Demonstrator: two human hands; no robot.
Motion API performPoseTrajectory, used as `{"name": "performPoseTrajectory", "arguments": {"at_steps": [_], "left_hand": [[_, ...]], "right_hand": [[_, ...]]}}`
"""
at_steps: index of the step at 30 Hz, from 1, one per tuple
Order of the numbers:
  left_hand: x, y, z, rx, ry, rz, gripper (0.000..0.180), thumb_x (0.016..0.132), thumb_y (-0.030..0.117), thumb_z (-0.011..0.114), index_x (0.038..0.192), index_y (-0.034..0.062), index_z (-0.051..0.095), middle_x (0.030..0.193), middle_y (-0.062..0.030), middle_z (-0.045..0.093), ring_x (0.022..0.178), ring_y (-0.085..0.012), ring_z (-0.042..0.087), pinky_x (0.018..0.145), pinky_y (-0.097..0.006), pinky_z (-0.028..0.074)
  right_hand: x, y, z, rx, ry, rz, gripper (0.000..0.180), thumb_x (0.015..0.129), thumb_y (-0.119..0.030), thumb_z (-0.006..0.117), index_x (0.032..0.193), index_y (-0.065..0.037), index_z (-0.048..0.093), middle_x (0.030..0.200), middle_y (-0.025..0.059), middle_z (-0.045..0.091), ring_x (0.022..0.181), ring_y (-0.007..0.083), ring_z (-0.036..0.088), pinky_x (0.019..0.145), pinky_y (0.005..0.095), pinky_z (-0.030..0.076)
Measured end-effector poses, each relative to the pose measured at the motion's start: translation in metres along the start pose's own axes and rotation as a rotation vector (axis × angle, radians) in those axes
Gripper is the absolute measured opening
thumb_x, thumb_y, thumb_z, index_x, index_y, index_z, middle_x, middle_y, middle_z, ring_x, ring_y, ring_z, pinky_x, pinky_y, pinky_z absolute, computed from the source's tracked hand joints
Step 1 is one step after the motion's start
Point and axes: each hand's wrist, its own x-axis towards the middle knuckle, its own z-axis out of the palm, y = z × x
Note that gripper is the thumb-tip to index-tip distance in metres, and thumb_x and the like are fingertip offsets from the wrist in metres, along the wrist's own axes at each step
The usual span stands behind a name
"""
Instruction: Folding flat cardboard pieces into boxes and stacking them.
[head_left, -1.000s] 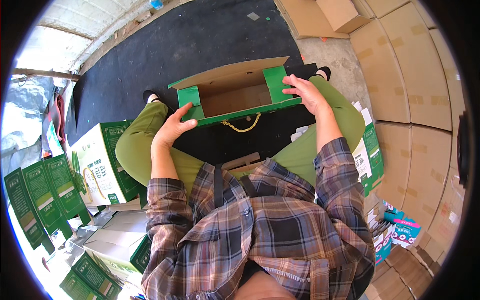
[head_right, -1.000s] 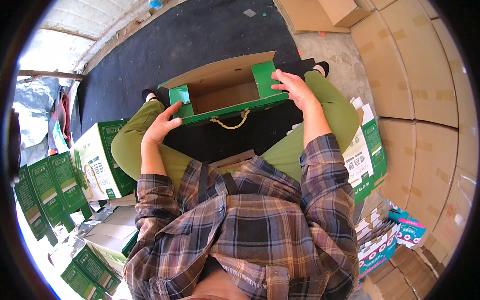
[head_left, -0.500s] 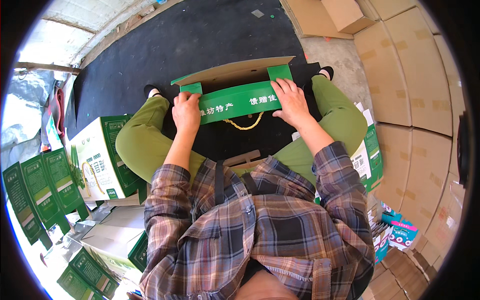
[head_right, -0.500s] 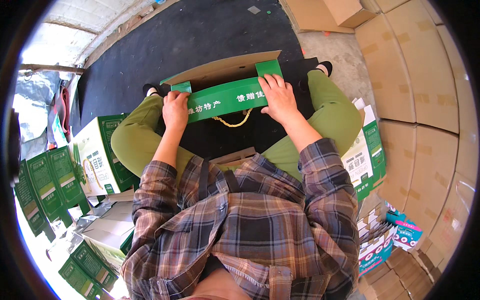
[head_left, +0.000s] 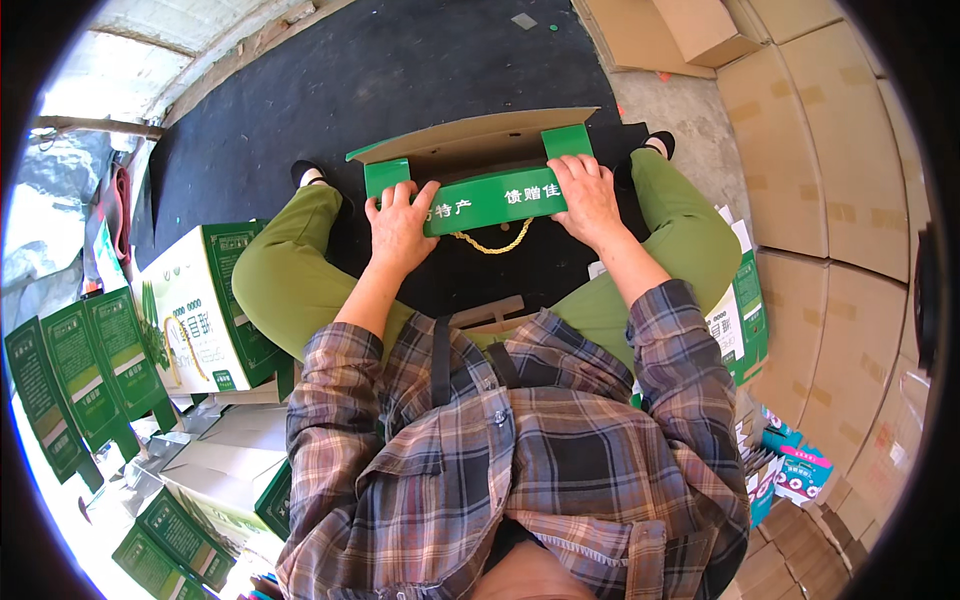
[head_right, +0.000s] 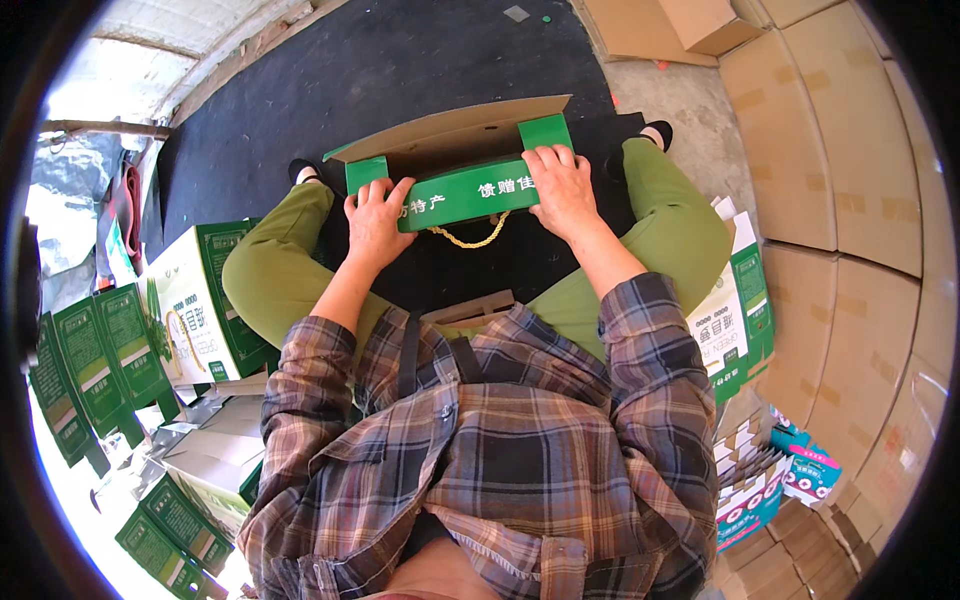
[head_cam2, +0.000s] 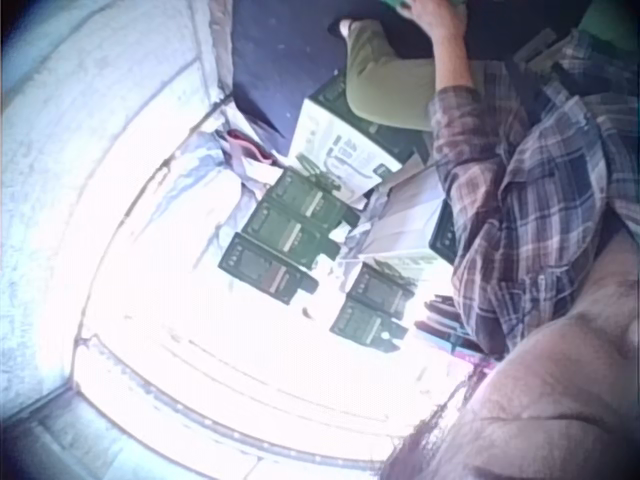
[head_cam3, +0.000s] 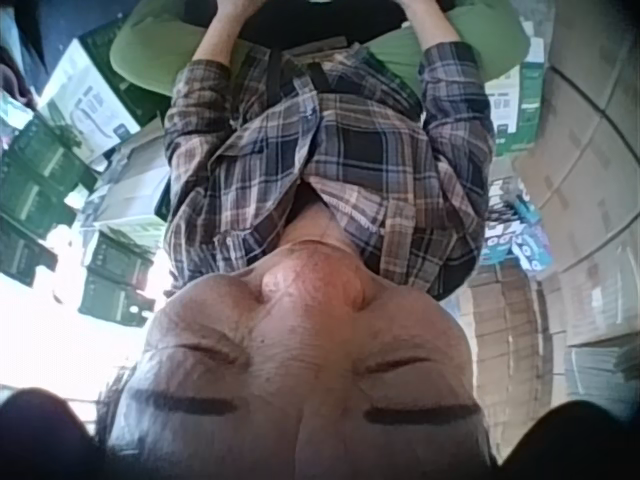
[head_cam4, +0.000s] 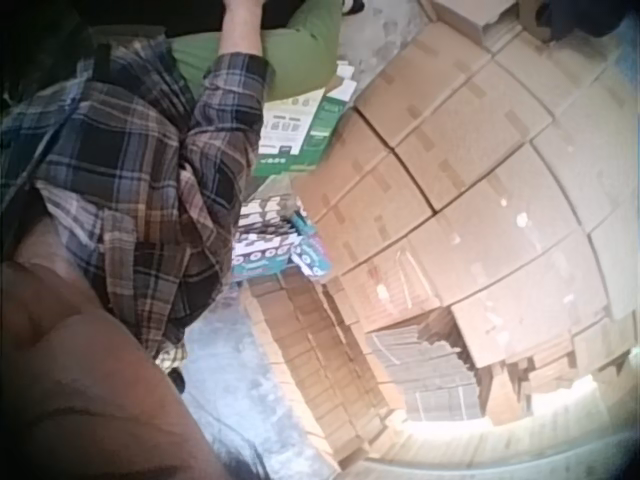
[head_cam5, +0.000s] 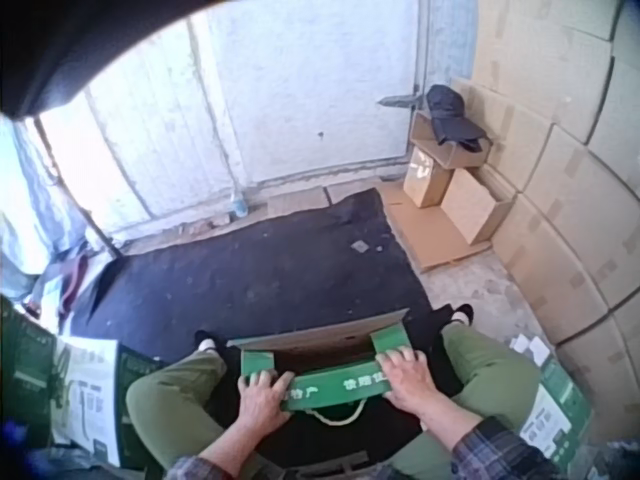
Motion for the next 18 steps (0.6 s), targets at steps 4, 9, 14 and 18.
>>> {"name": "performPoseTrajectory", "arguments": {"at_steps": [4, 9, 14, 18], "left_hand": [[0.004, -0.004, 0.003, -0.031, -0.023, 0.017, 0.078, 0.055, 0.019, 0.081, 0.127, 0.0202, 0.050, 0.111, -0.0079, 0.049, 0.112, -0.0292, 0.046, 0.096, -0.051, 0.033], [0.005, -0.006, 0.014, -0.002, -0.020, 0.044, 0.088, 0.057, 0.024, 0.082, 0.135, 0.0190, 0.041, 0.120, -0.0086, 0.047, 0.116, -0.0295, 0.042, 0.098, -0.048, 0.031], [0.004, -0.009, 0.013, -0.036, -0.043, 0.133, 0.089, 0.061, 0.028, 0.081, 0.136, 0.0080, 0.038, 0.119, -0.0106, 0.048, 0.115, -0.0296, 0.044, 0.097, -0.046, 0.034], [0.009, -0.006, 0.021, -0.084, 0.021, 0.223, 0.082, 0.063, 0.029, 0.079, 0.133, 0.0068, 0.042, 0.118, -0.0115, 0.048, 0.116, -0.0299, 0.044, 0.098, -0.048, 0.032]], "right_hand": [[0.001, 0.002, 0.001, 0.002, -0.015, -0.007, 0.074, 0.055, -0.012, 0.082, 0.122, -0.009, 0.048, 0.121, 0.0063, 0.050, 0.119, 0.0255, 0.043, 0.096, 0.0478, 0.036], [0.001, 0.002, 0.012, -0.082, -0.069, -0.010, 0.084, 0.062, -0.018, 0.080, 0.135, -0.009, 0.038, 0.138, 0.0068, 0.040, 0.129, 0.0257, 0.036, 0.103, 0.0530, 0.029], [0.006, -0.016, 0.015, -0.117, -0.144, 0.048, 0.092, 0.067, -0.023, 0.078, 0.143, -0.014, 0.027, 0.149, 0.0062, 0.027, 0.138, 0.0260, 0.025, 0.106, 0.0544, 0.026], [0.001, -0.011, 0.005, -0.107, -0.143, 0.075, 0.094, 0.066, -0.018, 0.079, 0.144, -0.012, 0.026, 0.151, 0.0077, 0.025, 0.138, 0.0292, 0.023, 0.105, 0.0524, 0.030]]}}
